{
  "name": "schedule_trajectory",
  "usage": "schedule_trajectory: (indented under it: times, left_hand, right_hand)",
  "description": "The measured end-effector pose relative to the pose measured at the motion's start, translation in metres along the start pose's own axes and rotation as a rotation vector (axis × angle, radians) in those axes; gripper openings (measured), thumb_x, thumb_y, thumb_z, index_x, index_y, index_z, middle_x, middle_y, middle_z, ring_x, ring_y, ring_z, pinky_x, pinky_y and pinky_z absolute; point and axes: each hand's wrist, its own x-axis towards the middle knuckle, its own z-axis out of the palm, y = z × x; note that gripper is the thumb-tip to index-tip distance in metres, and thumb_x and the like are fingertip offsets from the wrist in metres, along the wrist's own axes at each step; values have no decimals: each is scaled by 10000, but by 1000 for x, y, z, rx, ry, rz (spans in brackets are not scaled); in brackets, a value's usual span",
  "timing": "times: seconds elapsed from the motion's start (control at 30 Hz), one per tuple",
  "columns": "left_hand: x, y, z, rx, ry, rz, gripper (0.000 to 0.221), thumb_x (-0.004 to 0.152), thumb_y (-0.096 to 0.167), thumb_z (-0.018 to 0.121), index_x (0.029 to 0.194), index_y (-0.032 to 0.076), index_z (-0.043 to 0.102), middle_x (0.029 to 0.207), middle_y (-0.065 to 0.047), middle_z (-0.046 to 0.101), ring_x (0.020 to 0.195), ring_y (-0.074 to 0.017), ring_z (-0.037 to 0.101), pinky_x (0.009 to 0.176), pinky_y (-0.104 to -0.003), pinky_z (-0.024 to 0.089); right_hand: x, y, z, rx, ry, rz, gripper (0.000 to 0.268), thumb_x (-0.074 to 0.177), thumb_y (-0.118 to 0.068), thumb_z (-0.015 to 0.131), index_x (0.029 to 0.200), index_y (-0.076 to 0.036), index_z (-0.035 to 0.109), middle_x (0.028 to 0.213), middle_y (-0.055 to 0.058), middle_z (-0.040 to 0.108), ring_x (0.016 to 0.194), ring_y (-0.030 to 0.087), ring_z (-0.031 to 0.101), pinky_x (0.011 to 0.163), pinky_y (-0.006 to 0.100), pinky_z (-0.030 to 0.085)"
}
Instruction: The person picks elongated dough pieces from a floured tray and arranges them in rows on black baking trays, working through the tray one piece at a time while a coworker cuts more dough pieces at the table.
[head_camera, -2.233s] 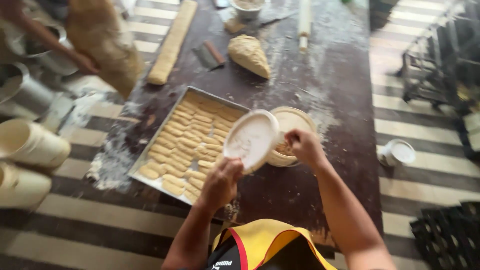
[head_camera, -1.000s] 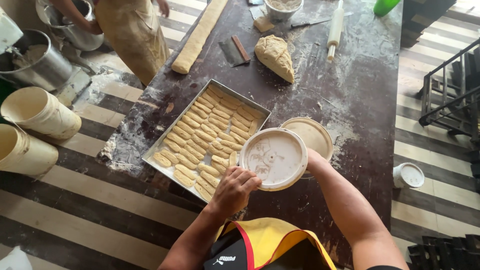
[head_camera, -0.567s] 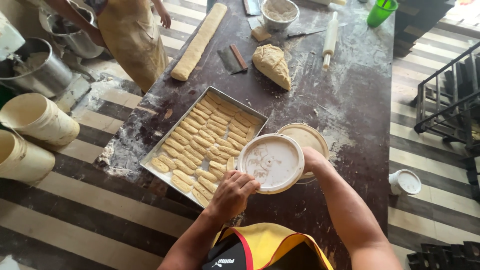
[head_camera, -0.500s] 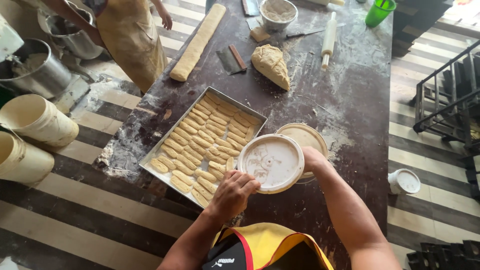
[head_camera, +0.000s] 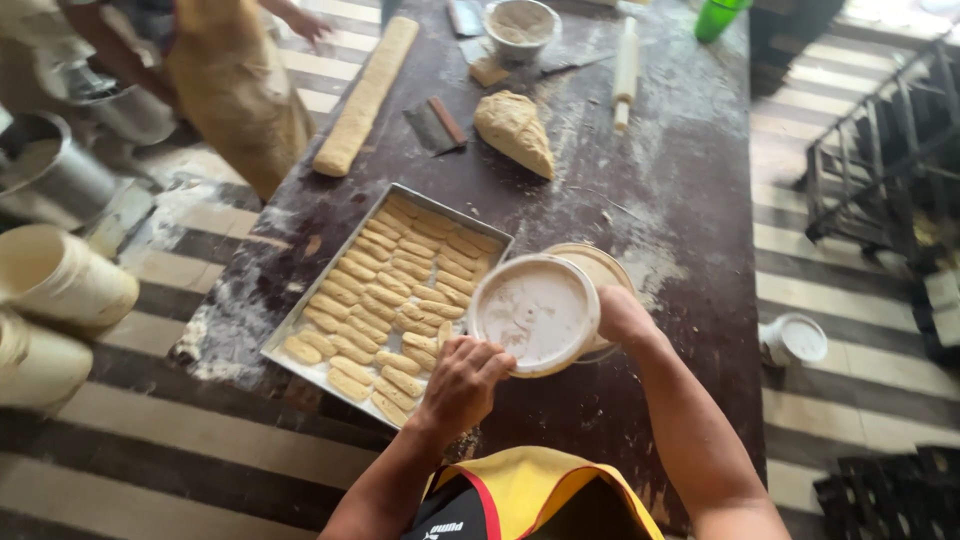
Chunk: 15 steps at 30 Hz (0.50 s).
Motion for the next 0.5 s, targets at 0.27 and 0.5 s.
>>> schedule_trajectory:
  times: [0.27, 0.5]
  left_hand:
    - [38, 3, 21, 42, -19, 67, 148, 892, 104, 685, 1036, 128, 708, 1017, -24, 705, 998, -231, 659, 951, -437, 443]
    - [68, -5, 83, 220, -310, 97, 226, 851, 60, 666, 1062, 130, 704, 1091, -44, 713, 1056, -204, 660, 990, -534, 345]
  right_hand:
    - [-114, 1, -36, 997, -111, 190, 169, 899, -91, 760, 988, 50, 785, 834, 79, 751, 743, 143, 670, 697, 312, 567]
    - [-214, -15, 8, 674, -365, 460, 172, 879, -152, 761, 951, 0, 799, 803, 38, 769, 725, 113, 674, 679, 279, 566]
